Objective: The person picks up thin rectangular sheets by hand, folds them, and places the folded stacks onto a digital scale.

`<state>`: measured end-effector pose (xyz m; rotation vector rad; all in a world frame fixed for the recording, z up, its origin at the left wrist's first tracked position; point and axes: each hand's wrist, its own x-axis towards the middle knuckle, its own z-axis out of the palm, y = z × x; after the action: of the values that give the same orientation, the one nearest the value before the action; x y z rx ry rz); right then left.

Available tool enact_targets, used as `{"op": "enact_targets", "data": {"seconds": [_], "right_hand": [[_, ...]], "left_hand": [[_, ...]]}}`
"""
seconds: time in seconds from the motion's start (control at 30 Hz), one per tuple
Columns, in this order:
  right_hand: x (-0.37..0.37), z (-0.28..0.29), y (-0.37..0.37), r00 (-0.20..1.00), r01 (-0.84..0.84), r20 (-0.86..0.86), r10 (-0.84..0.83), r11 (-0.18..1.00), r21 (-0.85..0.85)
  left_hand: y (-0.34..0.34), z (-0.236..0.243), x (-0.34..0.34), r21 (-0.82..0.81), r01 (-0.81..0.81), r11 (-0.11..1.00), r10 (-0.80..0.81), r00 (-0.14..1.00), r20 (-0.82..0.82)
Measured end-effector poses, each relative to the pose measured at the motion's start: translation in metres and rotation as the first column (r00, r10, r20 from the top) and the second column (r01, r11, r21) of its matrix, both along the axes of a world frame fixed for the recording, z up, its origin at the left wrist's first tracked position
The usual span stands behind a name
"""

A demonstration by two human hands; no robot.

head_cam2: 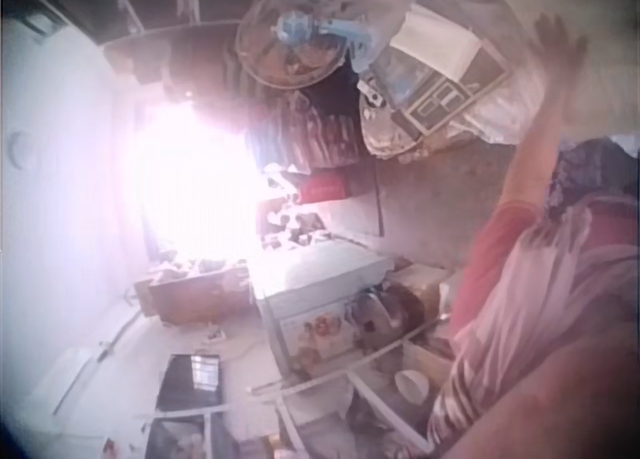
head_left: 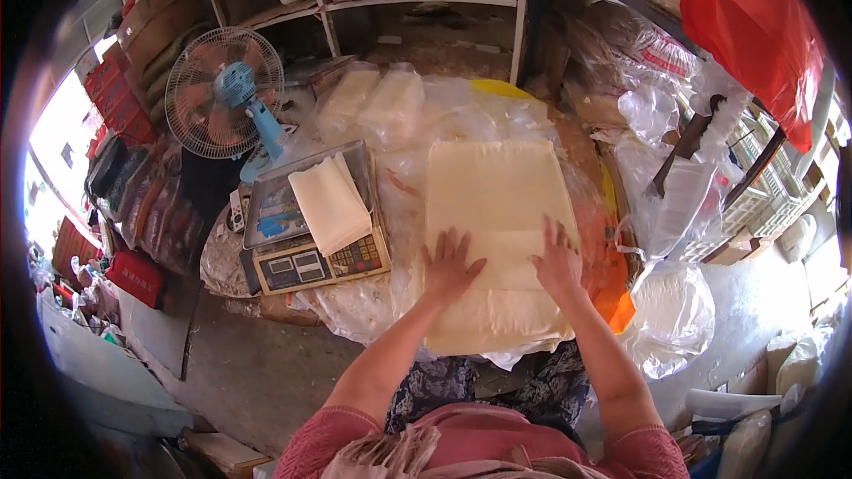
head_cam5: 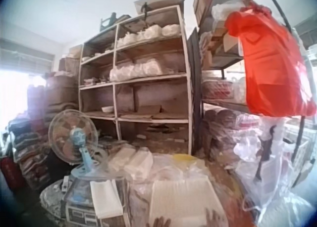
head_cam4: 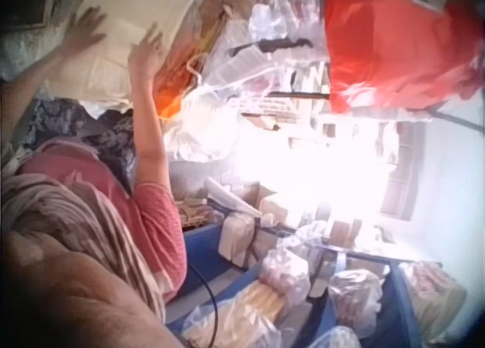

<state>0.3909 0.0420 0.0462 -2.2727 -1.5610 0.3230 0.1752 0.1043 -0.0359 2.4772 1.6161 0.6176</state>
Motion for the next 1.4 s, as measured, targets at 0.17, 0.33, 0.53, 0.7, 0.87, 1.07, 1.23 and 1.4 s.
{"op": "enact_targets", "data": {"seconds": [0.17,0.33,0.53,0.7,0.87,1.07,1.23,1.4], "right_hand": [[-0.005,-0.055,0.003,0.902,-0.315,0.314,0.297,0.949,0.007],[0.017,-0.04,0.004,0.98,-0.179,0.131,0.149,0.949,0.259],[-0.018,-0.044,-0.029,0.411,0.11,-0.903,-0.128,0.99,-0.091],[-0.066,0.017,-0.02,0.203,-0.05,-0.965,0.164,0.986,0.157],[-0.082,0.052,-0.023,0.264,-0.222,-0.902,0.343,0.931,0.289],[-0.063,0.013,-0.034,0.271,-0.27,-0.932,0.241,0.948,0.167],[-0.018,0.003,-0.061,0.398,-0.177,-0.899,0.181,0.977,0.119],[-0.019,0.006,-0.084,0.782,-0.277,-0.538,0.315,0.949,0.153]], "left_hand": [[0.008,0.011,0.007,-0.033,0.032,0.999,-0.036,0.991,-0.129],[0.004,0.071,0.002,-0.15,0.088,0.985,-0.121,0.966,-0.229],[-0.034,0.032,0.006,-0.558,0.178,0.811,-0.087,0.979,0.187],[-0.043,0.063,-0.033,-0.271,0.499,0.823,0.21,0.175,0.962],[0.023,0.162,-0.131,-0.216,0.084,0.973,0.211,0.058,0.976],[0.102,0.126,-0.223,-0.442,-0.1,0.891,0.451,0.102,0.887],[0.123,0.089,-0.237,0.118,-0.749,0.652,0.679,0.646,0.348],[0.13,0.084,-0.24,-0.276,-0.355,0.893,0.441,0.572,0.691]]}}
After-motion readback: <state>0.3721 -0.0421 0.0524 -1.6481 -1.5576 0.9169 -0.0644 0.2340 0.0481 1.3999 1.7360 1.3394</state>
